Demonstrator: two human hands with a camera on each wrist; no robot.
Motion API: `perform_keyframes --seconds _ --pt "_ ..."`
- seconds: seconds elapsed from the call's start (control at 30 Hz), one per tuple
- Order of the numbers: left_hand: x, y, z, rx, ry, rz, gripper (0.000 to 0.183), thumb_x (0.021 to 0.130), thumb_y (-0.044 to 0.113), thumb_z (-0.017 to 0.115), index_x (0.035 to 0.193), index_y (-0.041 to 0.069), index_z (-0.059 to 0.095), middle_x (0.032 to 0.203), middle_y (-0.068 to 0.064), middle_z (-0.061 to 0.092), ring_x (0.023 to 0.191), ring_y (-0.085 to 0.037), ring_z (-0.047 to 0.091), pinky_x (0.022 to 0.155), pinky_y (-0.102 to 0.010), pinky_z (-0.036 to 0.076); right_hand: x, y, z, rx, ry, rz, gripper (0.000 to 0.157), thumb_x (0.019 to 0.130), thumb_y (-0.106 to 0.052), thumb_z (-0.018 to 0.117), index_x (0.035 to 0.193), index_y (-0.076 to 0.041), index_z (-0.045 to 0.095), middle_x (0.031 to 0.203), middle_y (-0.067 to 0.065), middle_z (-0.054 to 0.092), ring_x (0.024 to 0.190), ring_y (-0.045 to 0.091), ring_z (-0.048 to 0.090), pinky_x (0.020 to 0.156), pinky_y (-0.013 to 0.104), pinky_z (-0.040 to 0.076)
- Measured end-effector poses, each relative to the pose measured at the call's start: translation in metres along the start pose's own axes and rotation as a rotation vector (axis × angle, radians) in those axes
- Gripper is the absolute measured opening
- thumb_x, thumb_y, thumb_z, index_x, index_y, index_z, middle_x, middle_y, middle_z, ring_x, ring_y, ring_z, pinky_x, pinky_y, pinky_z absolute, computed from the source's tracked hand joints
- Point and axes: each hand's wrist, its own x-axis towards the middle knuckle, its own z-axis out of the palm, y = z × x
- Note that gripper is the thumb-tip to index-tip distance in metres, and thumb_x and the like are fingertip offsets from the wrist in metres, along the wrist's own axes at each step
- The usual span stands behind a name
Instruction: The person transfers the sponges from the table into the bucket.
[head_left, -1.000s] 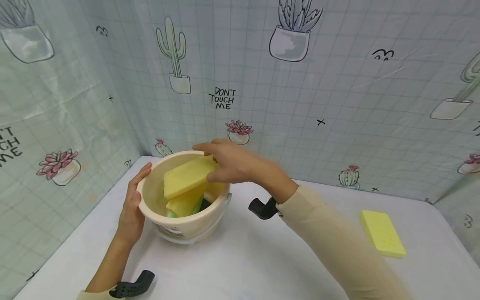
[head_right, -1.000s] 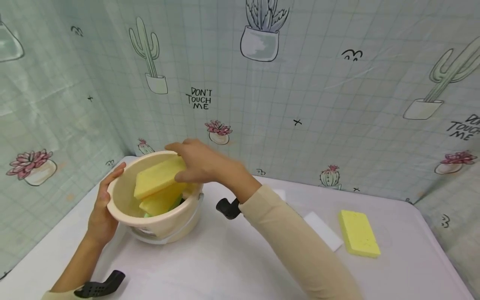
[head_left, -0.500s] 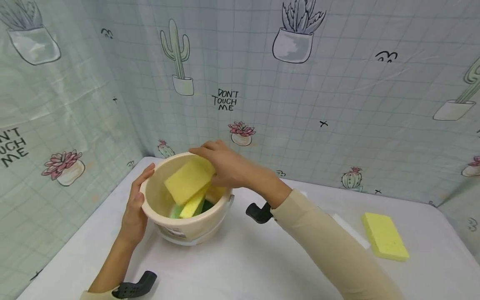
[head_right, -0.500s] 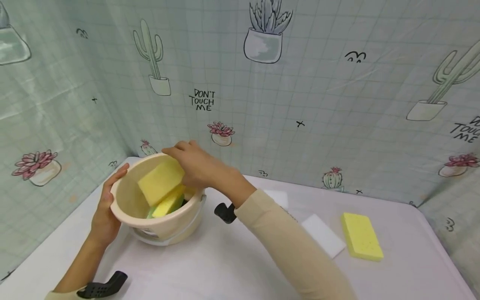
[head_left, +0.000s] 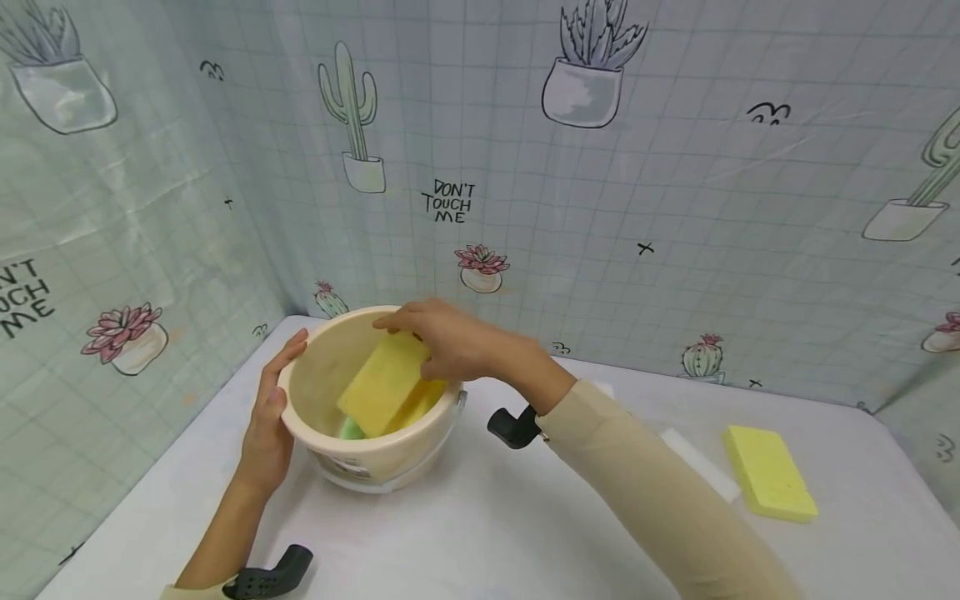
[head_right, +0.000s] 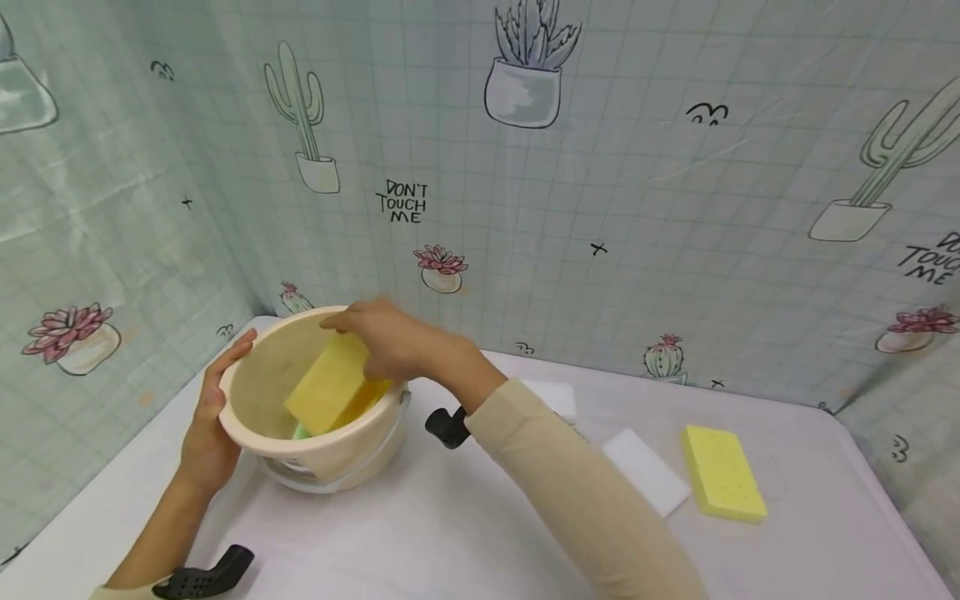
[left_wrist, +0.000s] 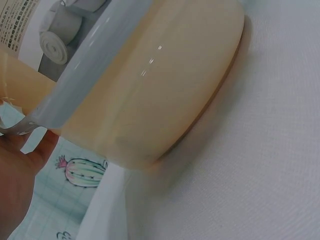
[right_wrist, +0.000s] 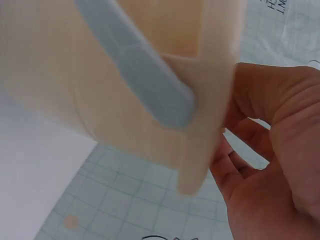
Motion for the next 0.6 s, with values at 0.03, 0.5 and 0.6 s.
perform_keyframes --seconds 0.03,0.5,0.6 --pt "0.0 0.0 0.0 -0.002 0.002 -0.004 0.054 0.1 0.035 0.031 0.147 0.009 0.03 0.157 -0.001 0.018 0.143 -0.02 0.009 0.113 -0.036 0.014 0.001 0.0 0.002 0.004 -0.017 -0.001 0.068 0.08 0.005 0.065 0.142 -0.016 0.047 0.138 -0.001 0.049 0.121 0.017 0.042 0.099 0.027 0.034" --pt "0.001 -0.005 -0.002 0.003 -0.008 0.016 0.054 0.101 0.035 0.029 0.147 0.008 0.029 0.157 -0.002 0.016 0.143 -0.021 0.009 0.112 -0.035 0.014 0.005 -0.006 0.014 -0.022 -0.191 0.083 0.066 0.081 0.007 0.062 0.139 -0.022 0.051 0.137 -0.002 0.049 0.128 0.018 0.034 0.095 0.02 0.038" --pt "0.001 -0.006 -0.003 -0.002 -0.016 0.029 0.053 0.101 0.034 0.028 0.147 0.009 0.029 0.157 -0.003 0.016 0.143 -0.022 0.009 0.112 -0.036 0.012 0.005 -0.007 0.012 -0.027 -0.19 0.084 0.067 0.08 0.007 0.063 0.139 -0.023 0.052 0.136 -0.003 0.05 0.129 0.021 0.031 0.091 0.021 0.04"
